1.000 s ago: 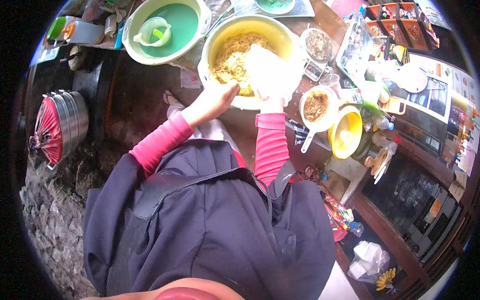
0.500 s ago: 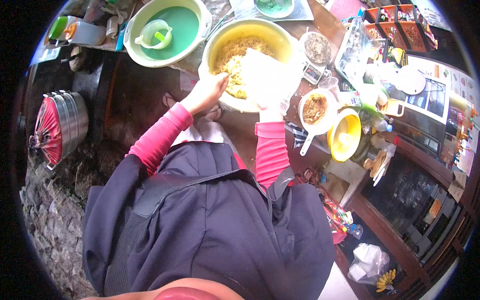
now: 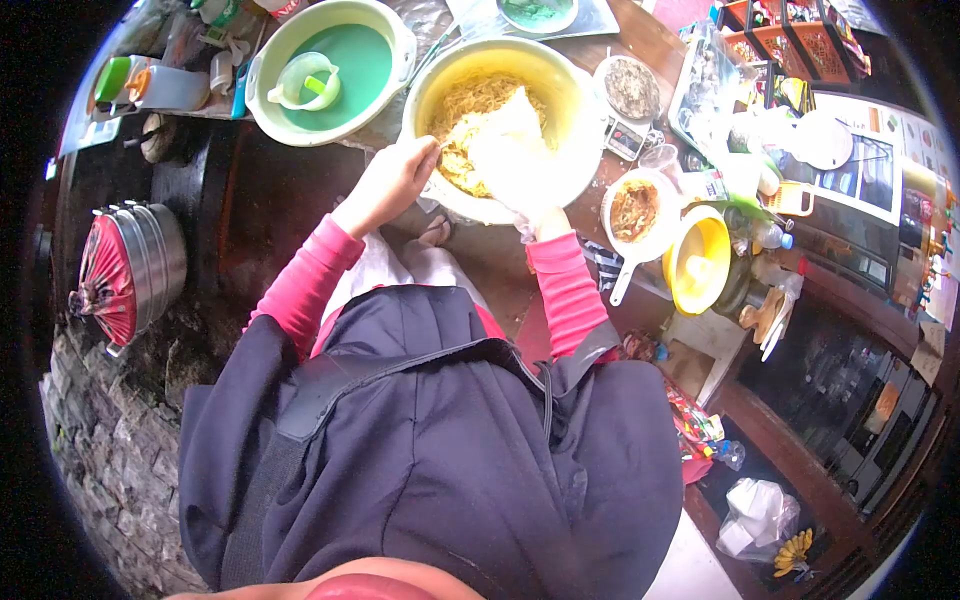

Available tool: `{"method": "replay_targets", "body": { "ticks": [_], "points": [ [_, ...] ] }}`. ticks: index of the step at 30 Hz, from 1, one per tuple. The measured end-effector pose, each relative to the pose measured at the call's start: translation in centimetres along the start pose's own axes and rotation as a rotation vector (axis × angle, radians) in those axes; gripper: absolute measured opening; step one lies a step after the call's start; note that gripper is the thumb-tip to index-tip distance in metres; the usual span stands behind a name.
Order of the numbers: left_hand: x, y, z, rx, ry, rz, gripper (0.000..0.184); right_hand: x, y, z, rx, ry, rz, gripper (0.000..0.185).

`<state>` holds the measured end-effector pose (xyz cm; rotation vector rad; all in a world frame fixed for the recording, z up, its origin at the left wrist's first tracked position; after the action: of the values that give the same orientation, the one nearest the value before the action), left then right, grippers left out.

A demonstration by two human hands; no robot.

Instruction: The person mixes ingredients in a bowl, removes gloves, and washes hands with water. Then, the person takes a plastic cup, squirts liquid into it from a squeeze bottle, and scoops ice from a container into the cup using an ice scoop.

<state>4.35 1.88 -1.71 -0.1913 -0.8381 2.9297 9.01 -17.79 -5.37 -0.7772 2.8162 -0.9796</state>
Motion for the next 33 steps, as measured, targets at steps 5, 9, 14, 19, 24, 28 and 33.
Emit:
{"method": "replay_targets", "body": {
  "ticks": [5,9,14,19,24,28,33],
  "points": [
    [1.0,1.3,1.1,0.024,0.023,-0.059,0.015,-0.9,-0.2,-3.3,0.615,-0.171,-0.003,0.026],
    [1.8,3.5,0.0,0.023,0.001,-0.169,0.018,0.0,-0.2,-5.2,0.760,-0.389,0.198,0.039],
    [1.5,3.4,-1.6,-0.079,-0.033,-0.174,0.019,0.7,0.1,-5.4,0.808,-0.378,0.122,0.040],
    [0.5,3.5,-3.7,-0.082,-0.067,-0.199,0.019,1.0,-0.7,-9.3,0.631,-0.383,0.069,0.044],
    [-0.6,2.6,-4.3,-0.237,-0.083,-0.137,0.015,1.5,-0.7,-8.8,0.781,-0.372,0.041,0.046],
    [-0.5,1.5,-2.3,-0.171,-0.017,-0.156,0.012,1.0,0.1,-5.7,0.848,-0.388,0.077,0.046],
    [0.7,3.1,-1.7,-0.206,0.174,-0.352,0.012,0.0,-0.3,-7.4,0.709,-0.321,-0.049,0.046]
  ]
}}
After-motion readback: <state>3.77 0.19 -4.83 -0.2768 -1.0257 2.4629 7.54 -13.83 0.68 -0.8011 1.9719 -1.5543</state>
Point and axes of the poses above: each hand's wrist, its own x-axis away from the middle knuckle, its own y-axis out of the palm, z = x × y, the point moved 3 cm from there along -x, towards the middle knuckle, and after that the axes turned 7 degrees about x, right-handed, at the moved point
